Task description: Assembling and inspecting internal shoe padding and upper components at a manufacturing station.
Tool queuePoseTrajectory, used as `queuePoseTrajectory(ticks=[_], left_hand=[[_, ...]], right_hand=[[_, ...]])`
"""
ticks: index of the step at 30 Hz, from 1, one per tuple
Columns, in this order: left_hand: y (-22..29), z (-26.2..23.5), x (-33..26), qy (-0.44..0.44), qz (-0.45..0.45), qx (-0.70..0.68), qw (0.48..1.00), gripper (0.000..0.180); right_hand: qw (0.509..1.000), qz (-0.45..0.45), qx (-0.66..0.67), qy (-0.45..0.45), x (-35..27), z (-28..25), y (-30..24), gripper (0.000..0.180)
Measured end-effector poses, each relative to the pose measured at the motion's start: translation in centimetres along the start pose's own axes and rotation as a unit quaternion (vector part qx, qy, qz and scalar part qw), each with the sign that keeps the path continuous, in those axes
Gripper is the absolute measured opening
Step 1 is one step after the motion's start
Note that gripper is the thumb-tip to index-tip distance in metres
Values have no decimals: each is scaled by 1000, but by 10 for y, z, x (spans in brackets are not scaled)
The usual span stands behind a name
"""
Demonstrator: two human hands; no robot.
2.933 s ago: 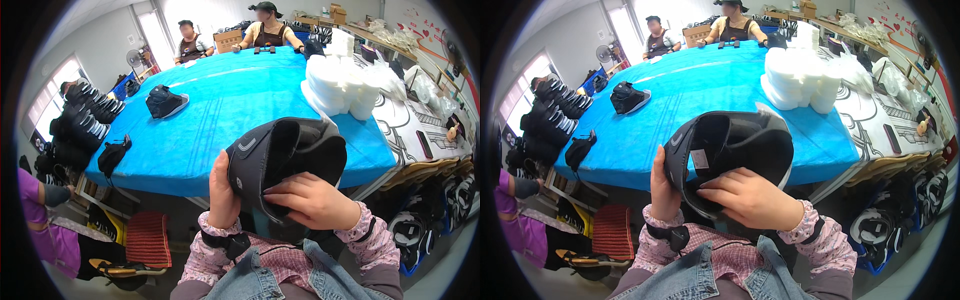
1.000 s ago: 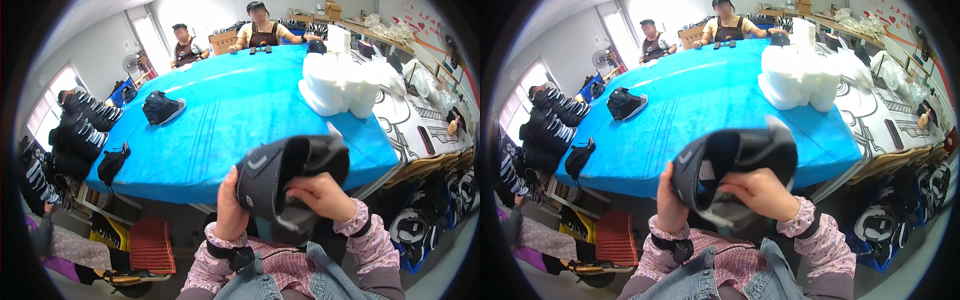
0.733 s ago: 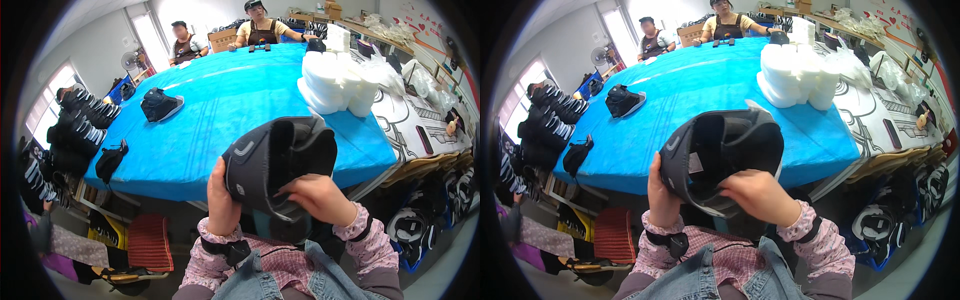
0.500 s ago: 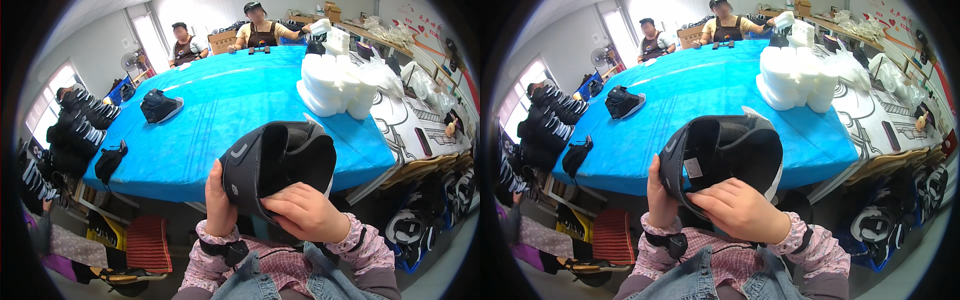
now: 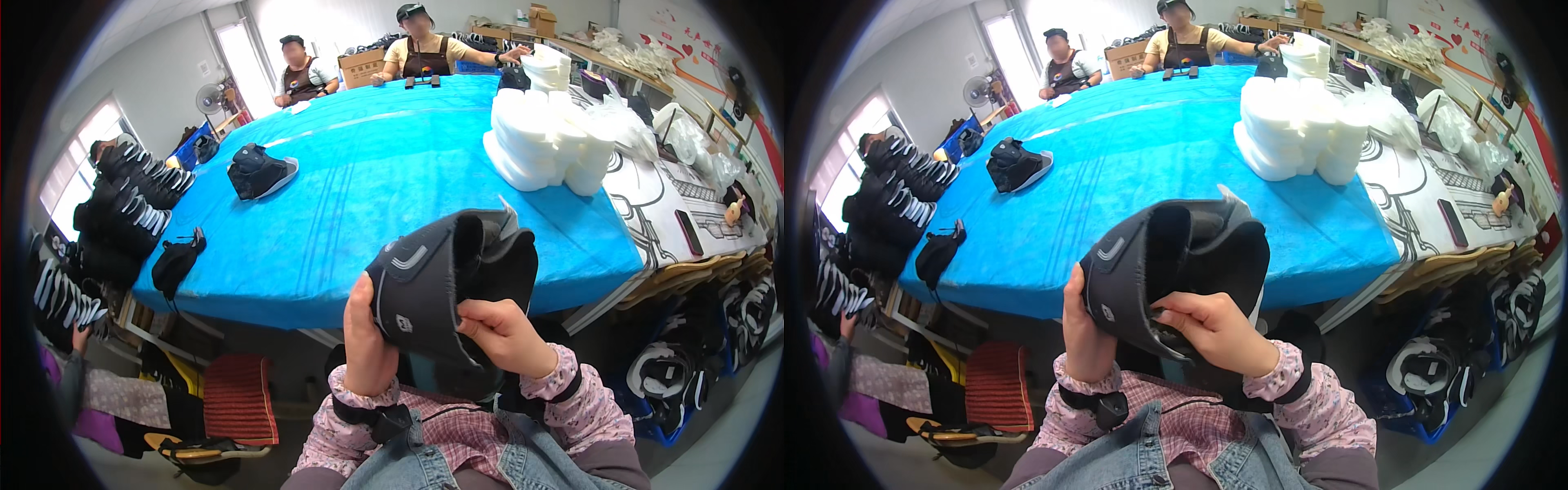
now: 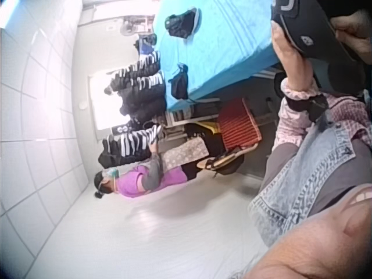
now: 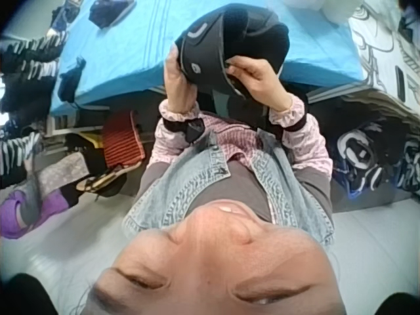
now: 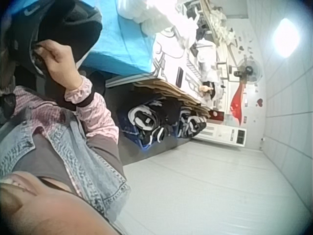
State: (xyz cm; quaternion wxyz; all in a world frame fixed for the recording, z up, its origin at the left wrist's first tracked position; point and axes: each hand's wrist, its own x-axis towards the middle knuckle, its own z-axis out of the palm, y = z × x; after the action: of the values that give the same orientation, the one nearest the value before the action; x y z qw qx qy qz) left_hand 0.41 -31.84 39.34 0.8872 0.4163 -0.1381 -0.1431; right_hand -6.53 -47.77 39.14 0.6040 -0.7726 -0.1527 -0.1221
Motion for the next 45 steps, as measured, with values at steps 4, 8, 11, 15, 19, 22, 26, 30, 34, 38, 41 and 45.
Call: queuePoseTrajectory(ticks=[4, 8, 11, 15, 19, 22, 26, 30, 34, 38, 41, 45], left_hand=[[2, 0, -9, 12, 28, 56, 998, 47], [9, -7, -13, -22, 84, 79, 993, 35], [0, -12, -9, -14, 33, 101, 994, 53], [-7, -14, -14, -41, -15, 80, 996, 49], [-8, -11, -17, -5, 22, 75, 997, 47], [-8, -11, -17, -24, 47, 78, 996, 33], [-14, -18, -14, -9, 2, 47, 999, 33], [-12, -22, -12, -5, 4, 38, 999, 33], [-23, -29, -17, -24, 9, 65, 998, 36], [-16, -29, -19, -82, -166, 43, 982, 37], [-24, -27, -29, -40, -132, 48, 989, 34], [-20, -25, -29, -65, -8, 130, 989, 29]], right_hand=[[997, 5, -78, -24, -21, 6, -5, 15], [968, -189, -163, -2, -26, 18, -21, 38], [970, -197, -141, 34, -27, 24, -14, 43], [969, -184, -162, 30, -33, 26, -12, 35], [978, -69, -172, 100, -32, 32, 1, 15], [992, 22, 65, 105, -28, 34, 31, 16], [995, 72, 29, 66, -32, 30, 20, 21], [992, -116, -48, 32, -30, 26, 0, 33], [988, -94, -112, 52, -32, 26, 5, 28], [983, -79, -154, 62, -29, 25, 3, 24], [990, -35, -93, 99, -38, 34, 9, 26], [990, -30, 86, 112, -33, 33, 36, 31]])
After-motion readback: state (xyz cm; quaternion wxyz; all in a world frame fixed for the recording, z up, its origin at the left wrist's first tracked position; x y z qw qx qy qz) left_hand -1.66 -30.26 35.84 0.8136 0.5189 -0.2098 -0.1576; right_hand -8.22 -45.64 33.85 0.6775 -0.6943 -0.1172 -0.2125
